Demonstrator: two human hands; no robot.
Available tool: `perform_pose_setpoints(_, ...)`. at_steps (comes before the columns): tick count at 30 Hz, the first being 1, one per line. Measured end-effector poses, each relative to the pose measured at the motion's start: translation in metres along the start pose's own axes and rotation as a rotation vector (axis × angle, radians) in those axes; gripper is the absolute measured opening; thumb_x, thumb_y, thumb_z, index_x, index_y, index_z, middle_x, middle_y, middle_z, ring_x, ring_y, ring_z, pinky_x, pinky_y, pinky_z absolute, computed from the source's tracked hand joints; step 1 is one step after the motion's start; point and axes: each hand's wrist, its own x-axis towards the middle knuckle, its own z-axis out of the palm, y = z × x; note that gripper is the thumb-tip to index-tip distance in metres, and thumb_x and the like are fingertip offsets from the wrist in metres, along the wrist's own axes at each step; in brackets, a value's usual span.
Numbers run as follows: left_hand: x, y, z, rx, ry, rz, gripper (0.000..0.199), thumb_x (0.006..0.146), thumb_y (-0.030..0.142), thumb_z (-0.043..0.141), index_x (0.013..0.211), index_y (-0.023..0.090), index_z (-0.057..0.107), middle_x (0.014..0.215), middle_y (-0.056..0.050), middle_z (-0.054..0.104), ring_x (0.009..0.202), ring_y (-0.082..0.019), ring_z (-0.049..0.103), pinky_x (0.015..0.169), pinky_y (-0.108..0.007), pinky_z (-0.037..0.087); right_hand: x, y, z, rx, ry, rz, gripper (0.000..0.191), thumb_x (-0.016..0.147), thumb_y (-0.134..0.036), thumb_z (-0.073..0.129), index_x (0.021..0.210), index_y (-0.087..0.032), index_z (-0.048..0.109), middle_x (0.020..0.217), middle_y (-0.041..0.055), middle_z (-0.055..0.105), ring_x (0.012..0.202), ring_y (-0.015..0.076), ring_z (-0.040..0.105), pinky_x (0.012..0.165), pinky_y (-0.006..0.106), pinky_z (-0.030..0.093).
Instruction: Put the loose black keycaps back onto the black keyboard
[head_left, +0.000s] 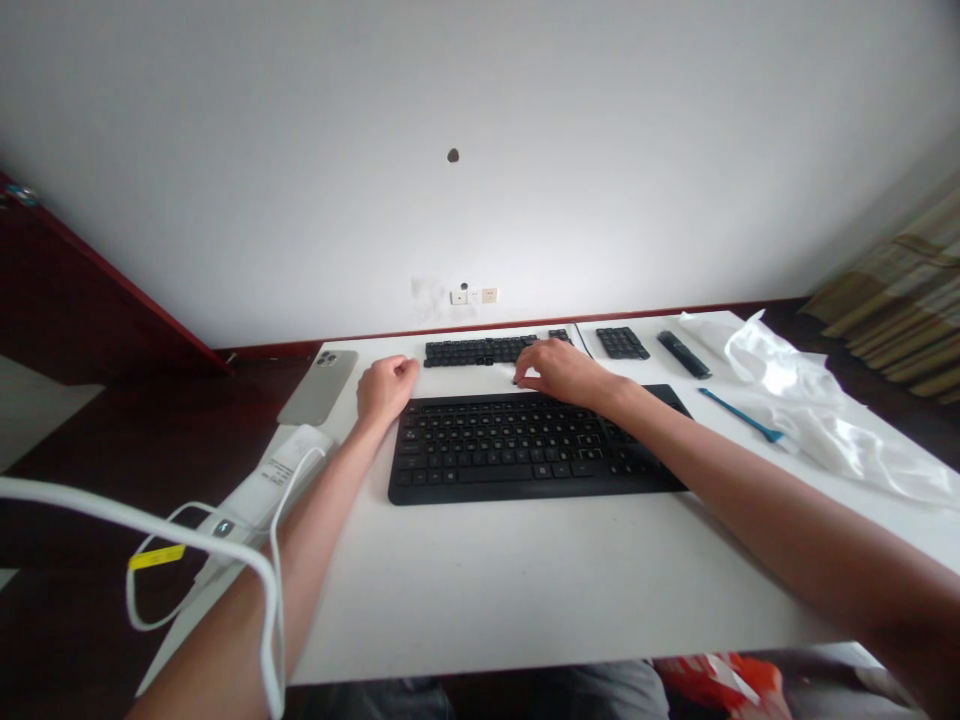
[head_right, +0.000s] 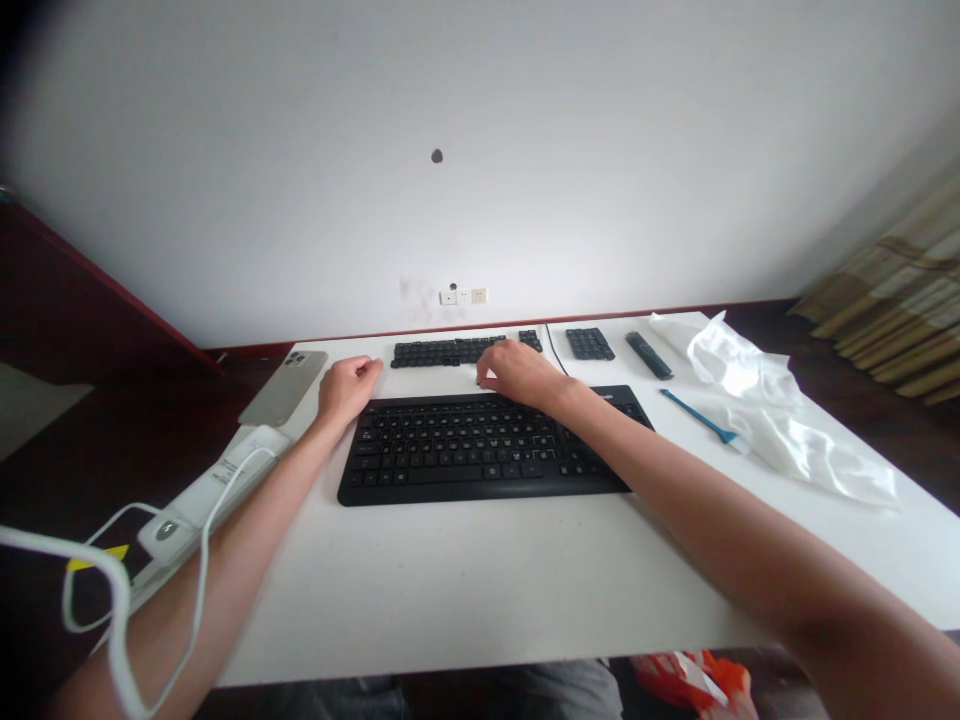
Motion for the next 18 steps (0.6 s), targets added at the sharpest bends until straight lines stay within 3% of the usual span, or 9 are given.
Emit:
perform_pose_setpoints(4, -0.001, -0.001, 0.000, -0.002, 0.010, 0.019, 0.039, 0.088, 0.048, 0.053, 0.060, 0.022, 0.048, 0.060, 0.000, 0.050, 0.061, -0.016, 0.043, 0.061, -0.029, 0.024, -0.001, -0.002, -0.009, 0.014, -0.053, 0.003, 0.025, 0.089, -0.014, 0.061, 0.103, -0.020, 0.081, 0.104, 0.0083, 0.080, 0.096, 0.0243, 0.072, 0.088, 0.036, 0.051)
perform_pose_setpoints(9, -0.001, 0.000, -0.001, 0.004, -0.001, 0.026, 0.038, 0.088, 0.048, 0.052, 0.060, 0.022, 0.050, 0.062, 0.000, 0.052, 0.063, -0.017, 0.046, 0.062, -0.029, 0.025, -0.009, -0.011, -0.045, 0.066, -0.129, 0.051, 0.032, 0.087, -0.012, 0.059, 0.111, -0.016, 0.079, 0.108, 0.0096, 0.079, 0.095, 0.0214, 0.072, 0.087, 0.034, 0.052)
perform_pose_setpoints(14, -0.001, 0.003, -0.003, 0.024, -0.009, 0.016, 0.036, 0.088, 0.048, 0.052, 0.063, 0.023, 0.055, 0.067, -0.001, 0.058, 0.066, -0.018, 0.049, 0.063, -0.029, 0.027, -0.021, -0.033, -0.078, 0.220, -0.404, 0.088, 0.025, 0.082, -0.014, 0.067, 0.103, -0.017, 0.080, 0.098, 0.0050, 0.080, 0.090, 0.0192, 0.073, 0.080, 0.030, 0.054)
perform_pose_setpoints(18, -0.002, 0.004, -0.004, 0.025, -0.003, 0.022, 0.034, 0.087, 0.046, 0.052, 0.063, 0.022, 0.055, 0.067, -0.001, 0.058, 0.065, -0.017, 0.047, 0.062, -0.029, 0.026, -0.027, -0.048, -0.077, 0.218, -0.661, 0.075, 0.025, 0.079, -0.017, 0.074, 0.102, -0.021, 0.082, 0.096, 0.0034, 0.081, 0.086, 0.0206, 0.074, 0.074, 0.030, 0.052)
